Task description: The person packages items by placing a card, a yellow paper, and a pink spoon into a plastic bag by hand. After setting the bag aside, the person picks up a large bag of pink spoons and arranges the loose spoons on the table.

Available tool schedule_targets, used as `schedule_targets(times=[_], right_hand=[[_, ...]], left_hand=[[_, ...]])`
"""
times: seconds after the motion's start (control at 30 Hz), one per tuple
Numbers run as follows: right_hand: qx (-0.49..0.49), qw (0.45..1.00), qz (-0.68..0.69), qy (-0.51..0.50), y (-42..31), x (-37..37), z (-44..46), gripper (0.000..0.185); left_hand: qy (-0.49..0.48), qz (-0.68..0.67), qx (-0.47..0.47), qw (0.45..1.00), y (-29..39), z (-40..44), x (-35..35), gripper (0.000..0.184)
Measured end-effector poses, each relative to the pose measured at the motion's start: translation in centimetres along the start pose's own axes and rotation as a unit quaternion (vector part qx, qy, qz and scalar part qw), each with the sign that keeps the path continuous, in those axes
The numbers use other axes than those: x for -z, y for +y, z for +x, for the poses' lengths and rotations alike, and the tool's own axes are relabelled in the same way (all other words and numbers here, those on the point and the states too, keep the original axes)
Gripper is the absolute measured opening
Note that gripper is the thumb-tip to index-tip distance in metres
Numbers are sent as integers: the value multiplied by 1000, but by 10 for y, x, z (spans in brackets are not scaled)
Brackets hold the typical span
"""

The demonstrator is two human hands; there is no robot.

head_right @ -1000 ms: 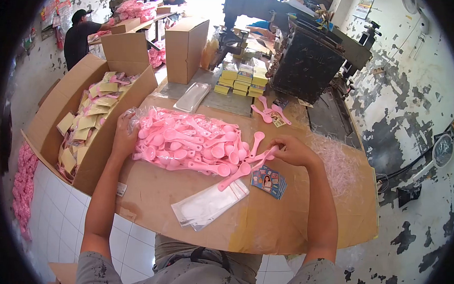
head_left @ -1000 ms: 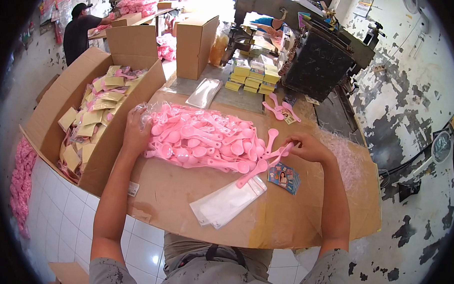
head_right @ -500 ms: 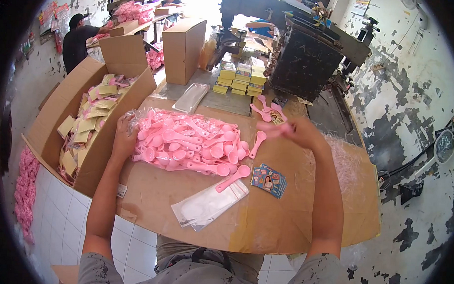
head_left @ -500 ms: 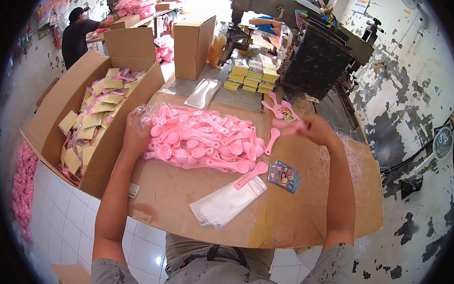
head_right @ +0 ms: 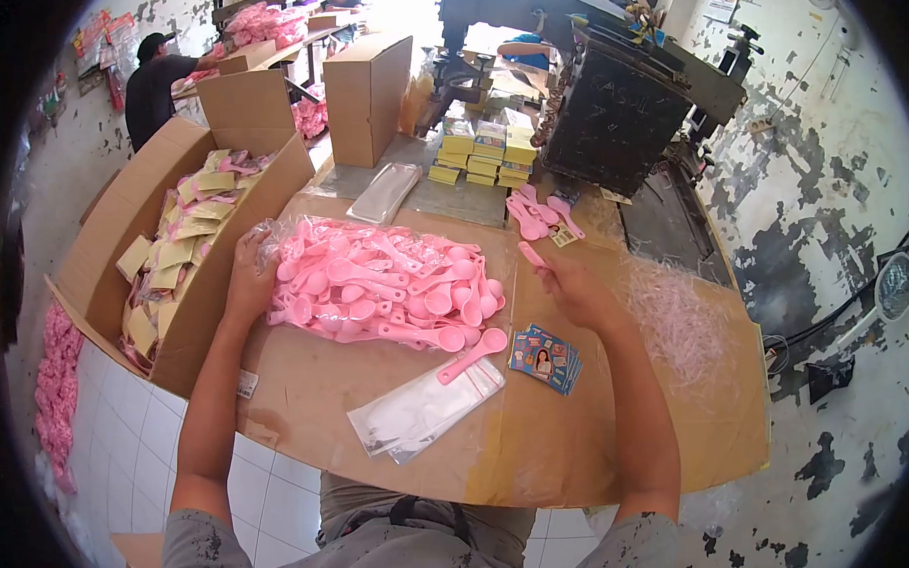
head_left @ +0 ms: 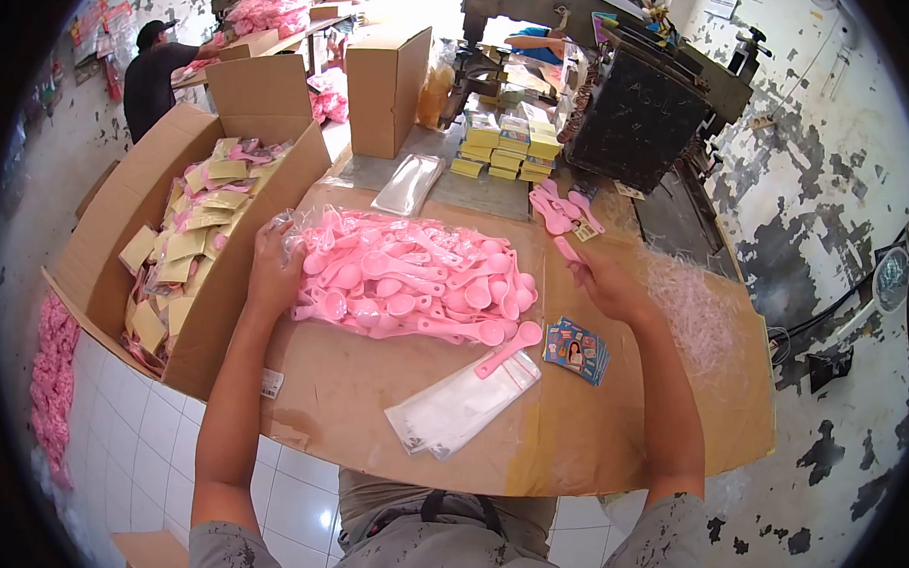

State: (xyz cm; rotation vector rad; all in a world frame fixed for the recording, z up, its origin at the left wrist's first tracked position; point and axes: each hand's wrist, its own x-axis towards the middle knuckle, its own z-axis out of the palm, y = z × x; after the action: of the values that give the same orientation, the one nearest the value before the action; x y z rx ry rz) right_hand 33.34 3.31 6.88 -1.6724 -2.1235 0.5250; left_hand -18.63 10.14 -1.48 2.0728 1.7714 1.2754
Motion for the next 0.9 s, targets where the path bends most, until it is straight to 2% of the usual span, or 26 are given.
schedule_targets(times=[0.03,0.1,0.17,0.27,0.37,0.47,0.57,0.6,0.67,0.77,0.83,0.9], right_hand=[[31,999,39,16,-17,-4,-6,19],[9,999,45,9,-35,-20,-9,25],[-97,994,-21,-33,-46,-35,-9,30],[-123,970,201,-58,-39,-51,-7,35],[-105,972,211,-5,-27,-35,0,34],[-61,993,35,99,-30,11,3,30],[-113,980,-27,164,5,32,28,36],[-14,969,-71,238,23,26,34,37],[187,896,-153,373,52,12,49,39],[97,986,-99,91,19,6,24,53],[215,975,-47,-22,1,-15,13,52],[158,985,13,-61,-17,-36,2,50]], left_hand=[[-1,0,2,1000,1,0,0,46],[1,-5,4,1000,0,-1,0,46],[2,-8,3,1000,0,-1,-1,46],[2,-5,-4,1000,-3,-2,-1,46],[7,-3,-12,1000,-6,0,-1,46],[5,-8,-6,1000,-4,-1,-2,46],[3,-8,-7,1000,-3,-1,-2,46],[4,-6,-9,1000,-5,-1,-3,46],[4,-4,-12,1000,-6,0,-2,46],[1,-7,-11,1000,-5,-2,-1,46],[0,-10,-9,1000,-6,-1,-1,46],[3,-5,-10,1000,-6,-1,-1,45]])
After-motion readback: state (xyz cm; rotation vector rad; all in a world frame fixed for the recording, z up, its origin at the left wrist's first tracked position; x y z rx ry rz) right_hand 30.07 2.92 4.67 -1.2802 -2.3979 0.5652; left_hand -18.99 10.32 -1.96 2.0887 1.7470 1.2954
